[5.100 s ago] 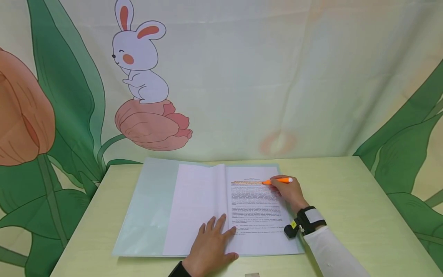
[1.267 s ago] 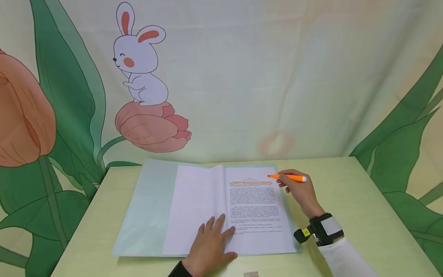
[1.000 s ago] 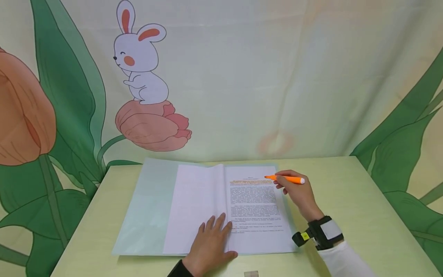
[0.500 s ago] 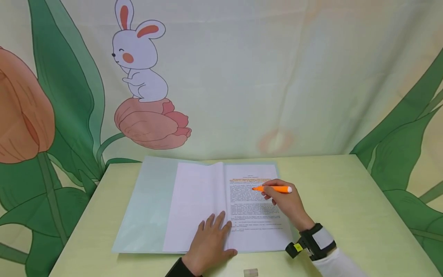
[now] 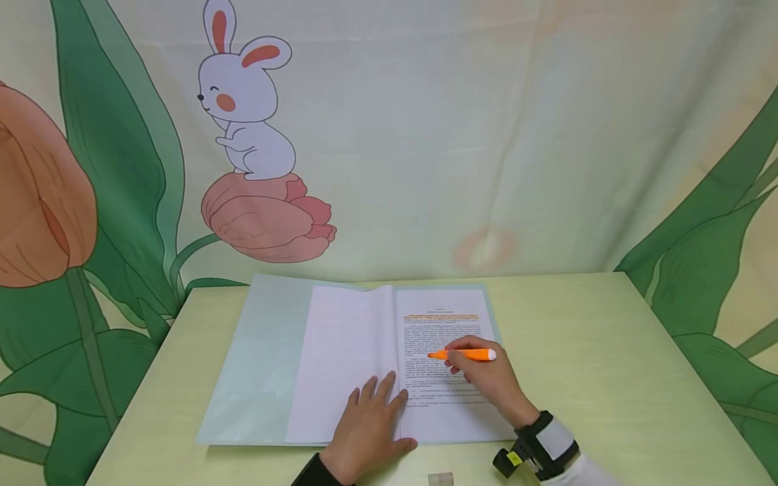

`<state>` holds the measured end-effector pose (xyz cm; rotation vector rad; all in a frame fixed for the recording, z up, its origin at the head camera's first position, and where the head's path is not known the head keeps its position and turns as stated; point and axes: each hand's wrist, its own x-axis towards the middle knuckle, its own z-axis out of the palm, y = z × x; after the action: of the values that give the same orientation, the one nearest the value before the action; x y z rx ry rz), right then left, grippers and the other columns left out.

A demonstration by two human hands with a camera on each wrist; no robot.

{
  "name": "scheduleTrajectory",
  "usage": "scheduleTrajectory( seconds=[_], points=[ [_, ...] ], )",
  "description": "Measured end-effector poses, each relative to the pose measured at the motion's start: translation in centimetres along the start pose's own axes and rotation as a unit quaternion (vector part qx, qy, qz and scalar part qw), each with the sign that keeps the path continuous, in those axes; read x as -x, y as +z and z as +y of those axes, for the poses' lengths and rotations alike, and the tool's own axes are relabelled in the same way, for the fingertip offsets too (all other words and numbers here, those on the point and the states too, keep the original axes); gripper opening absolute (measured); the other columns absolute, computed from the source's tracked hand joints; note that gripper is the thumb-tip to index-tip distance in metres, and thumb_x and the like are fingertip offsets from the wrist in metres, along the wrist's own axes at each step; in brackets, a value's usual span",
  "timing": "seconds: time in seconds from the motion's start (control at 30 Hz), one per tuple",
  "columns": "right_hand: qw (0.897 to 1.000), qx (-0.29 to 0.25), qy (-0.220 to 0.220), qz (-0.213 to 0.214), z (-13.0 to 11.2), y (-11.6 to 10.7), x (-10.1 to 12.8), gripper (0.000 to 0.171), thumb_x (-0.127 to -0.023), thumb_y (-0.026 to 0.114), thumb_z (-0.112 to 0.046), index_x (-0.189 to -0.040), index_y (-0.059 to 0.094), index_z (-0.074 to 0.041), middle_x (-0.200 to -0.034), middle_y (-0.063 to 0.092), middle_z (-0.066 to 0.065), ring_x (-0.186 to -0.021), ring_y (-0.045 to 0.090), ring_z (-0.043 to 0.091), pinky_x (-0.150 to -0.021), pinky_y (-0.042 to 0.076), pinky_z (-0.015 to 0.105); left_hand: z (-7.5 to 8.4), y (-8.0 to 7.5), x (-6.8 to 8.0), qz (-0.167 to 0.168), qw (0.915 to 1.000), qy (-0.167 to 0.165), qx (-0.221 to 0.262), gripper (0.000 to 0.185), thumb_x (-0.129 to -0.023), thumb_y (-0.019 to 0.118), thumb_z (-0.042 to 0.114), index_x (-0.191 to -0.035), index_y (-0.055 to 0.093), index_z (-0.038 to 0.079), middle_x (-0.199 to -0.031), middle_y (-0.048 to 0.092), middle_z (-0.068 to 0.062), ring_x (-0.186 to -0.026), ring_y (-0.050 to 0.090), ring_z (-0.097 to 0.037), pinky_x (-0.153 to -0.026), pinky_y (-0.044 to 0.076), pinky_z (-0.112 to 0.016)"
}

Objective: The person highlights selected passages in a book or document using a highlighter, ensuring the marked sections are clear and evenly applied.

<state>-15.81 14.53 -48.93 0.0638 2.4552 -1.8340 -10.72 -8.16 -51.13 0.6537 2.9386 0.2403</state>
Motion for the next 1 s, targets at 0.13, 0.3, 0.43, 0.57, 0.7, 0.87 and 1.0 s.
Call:
scheduleTrajectory(
  seconds=[0.13, 0.3, 0.43, 0.57, 0.7, 0.87, 1.0],
  points=[
    [1.000, 0.006, -0.003, -0.003, 0.2, 0.4, 0.5, 0.010, -0.090, 0.068, -0.019, -0.095, 0.075, -0.013, -0.082, 0.072, 0.006, -0.075, 0.065, 0.029, -0.056, 0.048, 0.023, -0.1, 0.1, -0.1, -0.001, 1.0000, 0.001, 0.001, 0.078, -0.076, 0.072, 0.062, -0.138, 0.058, 0.018, -0.155, 0.039, -0.013, -0.138, 0.040, -0.042, -0.107, 0.038, -0.060],
    [1.000, 0.010, -0.006, -0.008, 0.9, 0.8, 1.0, 0.008, -0.089, 0.069, -0.018, -0.092, 0.075, -0.014, -0.082, 0.072, 0.004, -0.072, 0.066, 0.024, -0.057, 0.049, 0.024, -0.1, 0.2, -0.1, 0.001, 1.0000, 0.002, -0.002, 0.077, -0.076, 0.072, 0.063, -0.138, 0.058, 0.018, -0.155, 0.039, -0.013, -0.137, 0.041, -0.042, -0.107, 0.038, -0.061],
    [1.000, 0.016, -0.015, -0.020, 1.6, 1.0, 1.3, 0.007, -0.089, 0.070, -0.018, -0.091, 0.075, -0.013, -0.083, 0.072, 0.005, -0.070, 0.066, 0.020, -0.058, 0.051, 0.025, -0.1, 0.2, -0.1, 0.006, 1.0000, 0.006, -0.006, 0.077, -0.076, 0.071, 0.063, -0.137, 0.058, 0.018, -0.155, 0.040, -0.013, -0.137, 0.042, -0.042, -0.106, 0.038, -0.060],
    [0.999, 0.028, -0.016, -0.029, 2.3, 1.4, 1.4, 0.006, -0.088, 0.069, -0.018, -0.089, 0.075, -0.016, -0.080, 0.072, 0.003, -0.070, 0.066, 0.018, -0.059, 0.050, 0.025, -0.2, 0.3, 0.0, 0.009, 0.9999, 0.010, -0.009, 0.077, -0.076, 0.071, 0.063, -0.137, 0.058, 0.017, -0.154, 0.041, -0.013, -0.136, 0.042, -0.042, -0.106, 0.039, -0.059],
    [0.999, 0.033, -0.019, -0.034, 2.8, 1.7, 1.5, 0.006, -0.087, 0.069, -0.017, -0.088, 0.075, -0.016, -0.079, 0.071, 0.002, -0.069, 0.065, 0.017, -0.059, 0.049, 0.024, -0.3, 0.3, 0.0, 0.011, 0.9998, 0.011, -0.012, 0.077, -0.076, 0.071, 0.064, -0.137, 0.058, 0.018, -0.154, 0.041, -0.013, -0.136, 0.043, -0.041, -0.105, 0.040, -0.059],
    [0.999, 0.028, -0.019, -0.035, 3.0, 2.0, 1.6, 0.006, -0.087, 0.069, -0.016, -0.087, 0.075, -0.014, -0.078, 0.071, 0.002, -0.069, 0.065, 0.017, -0.060, 0.050, 0.023, -0.2, 0.4, -0.1, 0.012, 0.9998, 0.012, -0.009, 0.075, -0.076, 0.072, 0.063, -0.137, 0.058, 0.021, -0.153, 0.041, -0.014, -0.135, 0.043, -0.042, -0.105, 0.039, -0.060],
    [0.999, 0.035, -0.022, -0.032, 3.1, 2.2, 1.7, 0.005, -0.086, 0.070, -0.015, -0.086, 0.075, -0.014, -0.076, 0.071, 0.002, -0.068, 0.065, 0.016, -0.059, 0.049, 0.022, -0.2, 0.4, -0.1, 0.008, 0.9999, 0.010, -0.009, 0.073, -0.076, 0.072, 0.063, -0.136, 0.059, 0.024, -0.154, 0.041, -0.013, -0.136, 0.042, -0.042, -0.105, 0.039, -0.060]
  ],
)
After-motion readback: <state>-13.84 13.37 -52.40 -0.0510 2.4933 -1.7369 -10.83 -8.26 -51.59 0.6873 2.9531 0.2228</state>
